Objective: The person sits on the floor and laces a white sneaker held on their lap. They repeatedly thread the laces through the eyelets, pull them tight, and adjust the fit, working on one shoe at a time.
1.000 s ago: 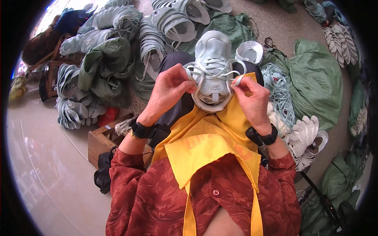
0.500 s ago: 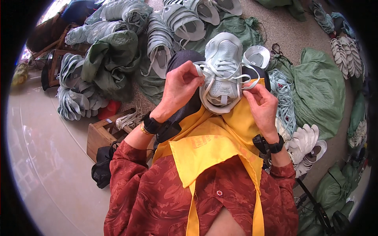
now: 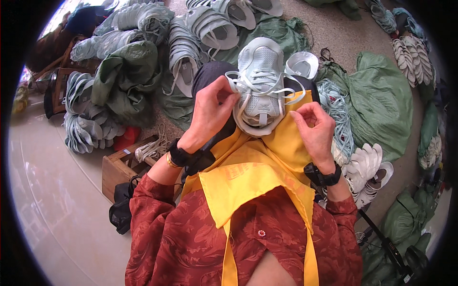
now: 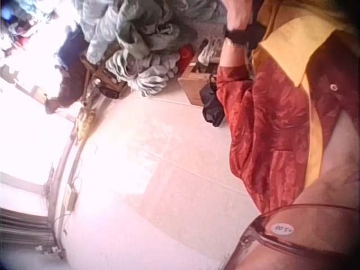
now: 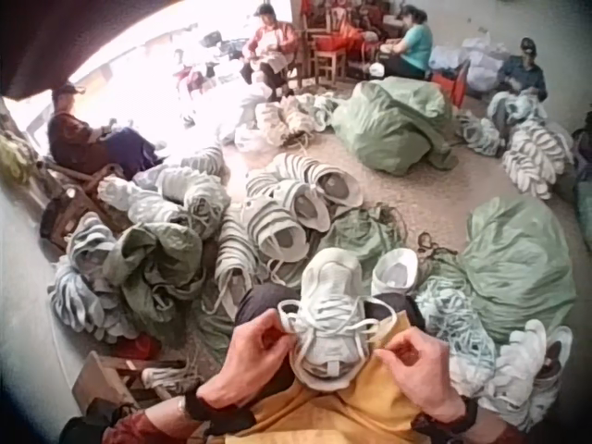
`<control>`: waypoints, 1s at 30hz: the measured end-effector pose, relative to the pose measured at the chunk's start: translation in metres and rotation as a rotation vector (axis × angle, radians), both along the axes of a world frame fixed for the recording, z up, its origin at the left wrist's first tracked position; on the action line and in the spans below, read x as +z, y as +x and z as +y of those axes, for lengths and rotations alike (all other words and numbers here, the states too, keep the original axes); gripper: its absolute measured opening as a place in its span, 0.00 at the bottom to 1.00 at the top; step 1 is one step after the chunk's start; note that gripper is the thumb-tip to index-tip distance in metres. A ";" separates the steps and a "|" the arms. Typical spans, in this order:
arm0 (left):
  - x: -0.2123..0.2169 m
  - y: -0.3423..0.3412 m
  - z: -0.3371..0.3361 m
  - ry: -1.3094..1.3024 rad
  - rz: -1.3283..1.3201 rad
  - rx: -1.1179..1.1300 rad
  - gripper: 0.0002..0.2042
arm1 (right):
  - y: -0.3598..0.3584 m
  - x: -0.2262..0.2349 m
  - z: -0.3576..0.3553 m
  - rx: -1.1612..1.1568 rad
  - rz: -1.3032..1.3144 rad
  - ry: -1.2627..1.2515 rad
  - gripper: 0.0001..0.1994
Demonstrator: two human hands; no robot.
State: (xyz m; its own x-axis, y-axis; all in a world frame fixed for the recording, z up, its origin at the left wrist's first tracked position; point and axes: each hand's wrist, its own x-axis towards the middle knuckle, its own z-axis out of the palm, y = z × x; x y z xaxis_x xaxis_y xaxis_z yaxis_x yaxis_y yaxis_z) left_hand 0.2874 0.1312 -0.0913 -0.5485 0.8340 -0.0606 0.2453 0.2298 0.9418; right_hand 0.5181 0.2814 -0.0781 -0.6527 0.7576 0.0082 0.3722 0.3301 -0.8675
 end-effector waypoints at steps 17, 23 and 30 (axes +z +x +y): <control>0.012 0.017 0.000 0.109 0.291 -0.061 0.10 | -0.022 -0.007 -0.010 0.088 0.004 0.307 0.11; 0.006 0.017 -0.003 0.082 0.411 -0.092 0.11 | -0.025 -0.007 -0.015 0.031 0.027 0.301 0.13; 0.007 0.024 0.005 0.177 0.607 -0.059 0.08 | -0.024 0.004 -0.015 0.266 -0.162 0.653 0.12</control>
State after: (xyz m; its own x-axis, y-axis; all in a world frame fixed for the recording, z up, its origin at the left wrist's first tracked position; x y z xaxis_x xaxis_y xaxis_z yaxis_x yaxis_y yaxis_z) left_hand 0.3110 0.1358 -0.0843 -0.3946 0.8327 0.3884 0.7549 0.0528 0.6538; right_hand 0.4943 0.2668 -0.0744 -0.8456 0.4463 0.2928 0.3142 0.8597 -0.4028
